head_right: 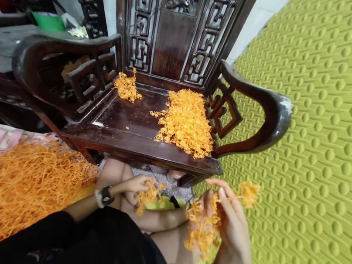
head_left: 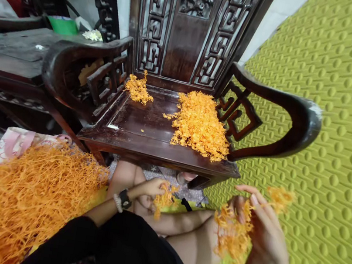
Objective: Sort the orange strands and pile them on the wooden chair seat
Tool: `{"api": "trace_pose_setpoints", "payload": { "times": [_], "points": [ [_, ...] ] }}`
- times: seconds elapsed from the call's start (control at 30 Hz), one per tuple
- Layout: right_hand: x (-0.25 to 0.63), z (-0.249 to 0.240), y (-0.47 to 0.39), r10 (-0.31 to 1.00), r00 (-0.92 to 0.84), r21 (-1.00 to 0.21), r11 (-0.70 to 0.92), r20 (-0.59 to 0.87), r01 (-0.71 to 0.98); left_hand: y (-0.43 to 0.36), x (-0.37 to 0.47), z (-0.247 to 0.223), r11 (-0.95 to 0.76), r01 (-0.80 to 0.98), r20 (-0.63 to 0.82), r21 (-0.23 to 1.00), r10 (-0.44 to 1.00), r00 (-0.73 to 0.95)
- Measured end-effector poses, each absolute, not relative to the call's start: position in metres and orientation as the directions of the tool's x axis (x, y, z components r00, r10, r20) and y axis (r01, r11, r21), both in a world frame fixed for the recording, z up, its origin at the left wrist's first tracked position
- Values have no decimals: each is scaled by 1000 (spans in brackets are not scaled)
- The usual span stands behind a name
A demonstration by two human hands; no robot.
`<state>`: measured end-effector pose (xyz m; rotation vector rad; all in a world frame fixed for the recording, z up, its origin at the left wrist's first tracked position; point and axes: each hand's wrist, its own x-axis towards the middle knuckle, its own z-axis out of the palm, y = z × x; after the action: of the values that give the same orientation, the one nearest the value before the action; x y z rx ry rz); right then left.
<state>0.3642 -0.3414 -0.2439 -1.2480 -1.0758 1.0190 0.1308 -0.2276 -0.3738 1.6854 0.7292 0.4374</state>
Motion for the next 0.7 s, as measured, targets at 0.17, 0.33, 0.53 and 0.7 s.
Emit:
{"api": "trace_pose_setpoints", "payload": {
  "times": [0.17,0.33,0.53,0.7],
  "points": [
    [361,-245,-323,976,208,-996,74,63,-44,-186,59,-261,-383,202,208,901,792,574],
    [343,-243,-310,974,195,-991,126,116,-39,-95,27,-153,-568,556,686,606,728,-4],
    [326,-242,-303,915,354,-959,254,196,-126,-38,65,-158,-286,734,474,615,879,-54],
    [312,-239,-295,924,303,-936,298,235,-184,-139,110,-197,-720,384,510,578,686,519]
  ]
}}
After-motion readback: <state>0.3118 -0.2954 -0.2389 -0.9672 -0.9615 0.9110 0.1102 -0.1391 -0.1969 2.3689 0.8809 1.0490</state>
